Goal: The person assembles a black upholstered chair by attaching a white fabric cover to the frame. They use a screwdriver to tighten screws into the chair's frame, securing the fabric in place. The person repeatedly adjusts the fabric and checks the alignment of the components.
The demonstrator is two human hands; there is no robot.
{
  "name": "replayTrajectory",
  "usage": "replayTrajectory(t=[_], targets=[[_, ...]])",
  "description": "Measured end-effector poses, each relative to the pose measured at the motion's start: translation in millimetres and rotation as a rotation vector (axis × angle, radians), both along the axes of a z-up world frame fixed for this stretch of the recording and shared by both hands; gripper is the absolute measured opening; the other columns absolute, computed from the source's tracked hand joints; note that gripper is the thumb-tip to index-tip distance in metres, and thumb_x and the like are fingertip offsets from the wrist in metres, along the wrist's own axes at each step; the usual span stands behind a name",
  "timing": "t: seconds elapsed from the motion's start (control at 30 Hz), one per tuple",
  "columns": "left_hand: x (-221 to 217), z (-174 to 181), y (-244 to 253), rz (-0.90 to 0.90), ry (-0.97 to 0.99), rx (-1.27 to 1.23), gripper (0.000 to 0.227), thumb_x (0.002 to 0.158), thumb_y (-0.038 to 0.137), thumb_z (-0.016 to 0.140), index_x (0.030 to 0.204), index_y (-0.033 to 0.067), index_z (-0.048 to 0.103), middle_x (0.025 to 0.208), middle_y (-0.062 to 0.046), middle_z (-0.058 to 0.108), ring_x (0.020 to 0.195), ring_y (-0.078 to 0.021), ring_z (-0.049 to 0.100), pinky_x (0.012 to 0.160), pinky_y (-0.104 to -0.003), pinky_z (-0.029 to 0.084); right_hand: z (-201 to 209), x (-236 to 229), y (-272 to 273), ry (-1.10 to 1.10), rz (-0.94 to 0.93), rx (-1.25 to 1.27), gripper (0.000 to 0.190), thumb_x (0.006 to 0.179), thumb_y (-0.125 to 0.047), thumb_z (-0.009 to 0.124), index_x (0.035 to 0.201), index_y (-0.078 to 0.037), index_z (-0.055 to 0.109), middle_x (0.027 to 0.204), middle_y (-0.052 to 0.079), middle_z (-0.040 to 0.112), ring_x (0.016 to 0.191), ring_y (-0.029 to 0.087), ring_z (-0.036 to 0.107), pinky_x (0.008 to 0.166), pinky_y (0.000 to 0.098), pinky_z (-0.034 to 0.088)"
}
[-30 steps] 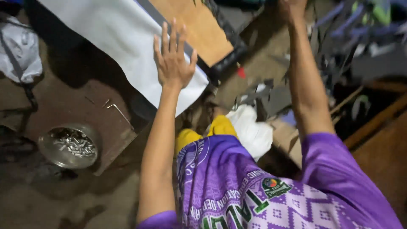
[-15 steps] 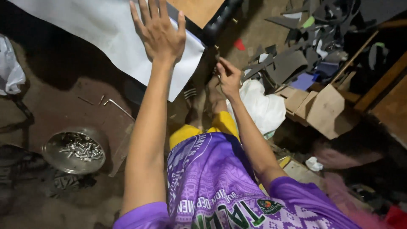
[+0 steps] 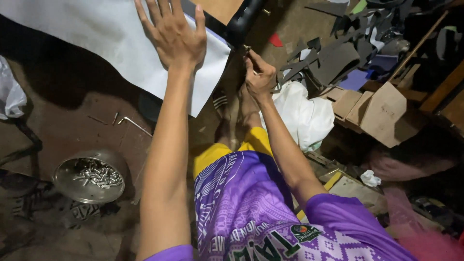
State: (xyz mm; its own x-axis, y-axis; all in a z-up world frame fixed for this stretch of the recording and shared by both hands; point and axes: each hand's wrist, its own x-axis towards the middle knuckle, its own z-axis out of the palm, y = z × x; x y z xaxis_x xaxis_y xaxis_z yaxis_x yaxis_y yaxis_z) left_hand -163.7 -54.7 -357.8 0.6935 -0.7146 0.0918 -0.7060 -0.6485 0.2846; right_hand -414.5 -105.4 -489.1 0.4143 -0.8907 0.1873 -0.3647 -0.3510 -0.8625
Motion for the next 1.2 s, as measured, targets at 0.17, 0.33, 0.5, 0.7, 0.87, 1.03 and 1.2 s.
replayTrajectory(t=[0.17, 0.33, 0.5, 0.7, 0.87, 1.03, 1.2], targets=[[-1, 3, -1, 0.012, -0.023, 0.026, 0.071, 0.12, 0.052, 0.059, 0.171, 0.0039, 0.051, 0.177, -0.023, 0.047, 0.166, -0.0428, 0.034, 0.139, -0.059, 0.005, 2, 2, -1, 0.001, 0.008, 0.021, 0.026, 0.106, -0.014, 0.078, 0.129, -0.003, 0.083, 0.119, 0.012, 0.087, 0.096, 0.019, 0.087, 0.083, 0.0286, 0.07], [-1, -1, 0, 0.011, -0.035, 0.035, 0.07, 0.12, 0.053, 0.058, 0.171, 0.0047, 0.052, 0.176, -0.023, 0.049, 0.165, -0.0441, 0.036, 0.139, -0.06, 0.006, 19, 13, -12, -0.042, 0.096, -0.097, 0.022, 0.109, -0.008, 0.074, 0.128, -0.003, 0.083, 0.089, 0.006, 0.079, 0.069, 0.012, 0.062, 0.063, 0.0299, 0.05], [-1, -5, 0, 0.009, -0.052, -0.03, 0.068, 0.118, 0.05, 0.06, 0.169, 0.0053, 0.055, 0.175, -0.022, 0.052, 0.165, -0.044, 0.039, 0.139, -0.059, 0.005, 6, 9, -13, -0.041, 0.118, -0.145, 0.023, 0.107, -0.003, 0.074, 0.128, 0.004, 0.082, 0.122, 0.018, 0.086, 0.107, 0.028, 0.087, 0.096, 0.0348, 0.069], [0, -8, 1, 0.02, -0.008, 0.01, 0.071, 0.119, 0.053, 0.056, 0.171, 0.0042, 0.052, 0.177, -0.022, 0.046, 0.167, -0.0419, 0.031, 0.14, -0.06, 0.005, 2, 7, -12, -0.061, 0.084, -0.098, 0.023, 0.105, -0.005, 0.078, 0.127, 0.003, 0.082, 0.117, 0.015, 0.087, 0.102, 0.024, 0.087, 0.091, 0.0328, 0.07], [-1, -6, 1, 0.028, -0.009, 0.02, 0.07, 0.12, 0.054, 0.056, 0.171, 0.0059, 0.053, 0.177, -0.021, 0.046, 0.167, -0.0419, 0.033, 0.139, -0.059, 0.005, 1, 5, -14, -0.07, 0.105, -0.114, 0.022, 0.104, -0.004, 0.079, 0.124, 0.005, 0.083, 0.12, 0.019, 0.086, 0.105, 0.028, 0.088, 0.093, 0.0347, 0.071], [-1, -3, -1, 0.037, -0.014, 0.06, 0.071, 0.121, 0.055, 0.056, 0.172, 0.0064, 0.051, 0.178, -0.022, 0.044, 0.168, -0.0415, 0.032, 0.14, -0.059, 0.007, 18, 10, -18, -0.068, 0.128, -0.094, 0.022, 0.105, -0.002, 0.075, 0.124, 0.004, 0.083, 0.116, 0.016, 0.087, 0.1, 0.025, 0.087, 0.088, 0.0322, 0.069], [-1, -3, -1, 0.042, -0.015, 0.095, 0.073, 0.121, 0.056, 0.055, 0.174, 0.007, 0.048, 0.18, -0.021, 0.042, 0.169, -0.042, 0.031, 0.14, -0.058, 0.006, 13, 11, -17, -0.091, 0.143, -0.1, 0.021, 0.104, -0.001, 0.075, 0.122, 0.007, 0.083, 0.117, 0.02, 0.086, 0.1, 0.029, 0.087, 0.089, 0.0353, 0.071]])
